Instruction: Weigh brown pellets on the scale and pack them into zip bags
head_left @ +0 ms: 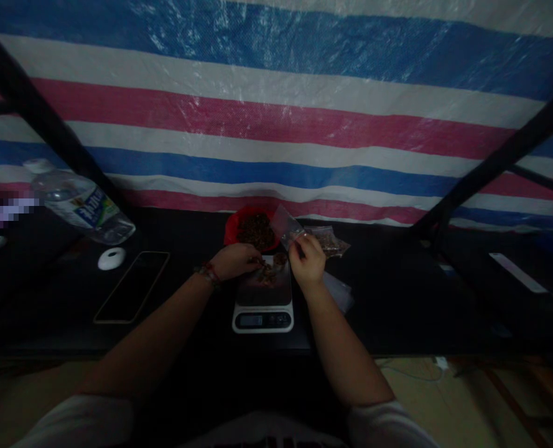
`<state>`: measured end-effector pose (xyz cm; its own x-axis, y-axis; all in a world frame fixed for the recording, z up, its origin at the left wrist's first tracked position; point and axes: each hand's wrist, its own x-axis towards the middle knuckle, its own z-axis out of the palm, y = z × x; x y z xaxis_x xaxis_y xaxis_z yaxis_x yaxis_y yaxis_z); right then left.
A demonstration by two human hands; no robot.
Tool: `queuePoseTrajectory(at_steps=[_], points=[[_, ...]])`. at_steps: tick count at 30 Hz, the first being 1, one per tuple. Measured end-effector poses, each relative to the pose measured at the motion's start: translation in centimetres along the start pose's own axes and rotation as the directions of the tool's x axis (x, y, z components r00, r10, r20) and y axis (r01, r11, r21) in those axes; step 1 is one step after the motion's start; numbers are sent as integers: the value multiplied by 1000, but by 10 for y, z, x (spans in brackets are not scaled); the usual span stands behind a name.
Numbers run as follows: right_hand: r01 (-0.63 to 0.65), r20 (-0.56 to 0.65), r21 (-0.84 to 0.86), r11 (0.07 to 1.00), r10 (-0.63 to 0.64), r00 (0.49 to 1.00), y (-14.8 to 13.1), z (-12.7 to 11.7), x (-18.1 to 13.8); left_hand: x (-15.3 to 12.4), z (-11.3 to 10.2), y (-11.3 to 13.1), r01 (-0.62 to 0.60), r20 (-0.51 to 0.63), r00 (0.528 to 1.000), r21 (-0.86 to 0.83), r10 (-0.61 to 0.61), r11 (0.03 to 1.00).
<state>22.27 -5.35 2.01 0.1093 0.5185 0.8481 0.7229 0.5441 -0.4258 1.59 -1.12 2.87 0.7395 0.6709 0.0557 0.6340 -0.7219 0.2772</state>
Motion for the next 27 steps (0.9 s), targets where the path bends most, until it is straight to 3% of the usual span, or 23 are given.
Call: queuePoseTrajectory(at_steps=[6,12,21,24,27], points=[[7,0,4,1000,-7,1000,0,0,0,-6,2,0,-3,-84,996,27,5,1000],[18,-8,-6,1000,-18,1000,2,1,-1,-10,-4,-7,-14,-124,992,-58,6,998],[26,0,-20,999,-26,1000,3,2,-2,9,-19,-24,110,-301,941,-155,-153,982],[10,15,-21,1000,-10,1000,3,1,-1,16,-19,-24,60,-346,932,-134,-103,989],[-7,28,-21,1000,8,1000,3,1,-1,12,-16,-21,-33,-268,963,-134,-4,990]])
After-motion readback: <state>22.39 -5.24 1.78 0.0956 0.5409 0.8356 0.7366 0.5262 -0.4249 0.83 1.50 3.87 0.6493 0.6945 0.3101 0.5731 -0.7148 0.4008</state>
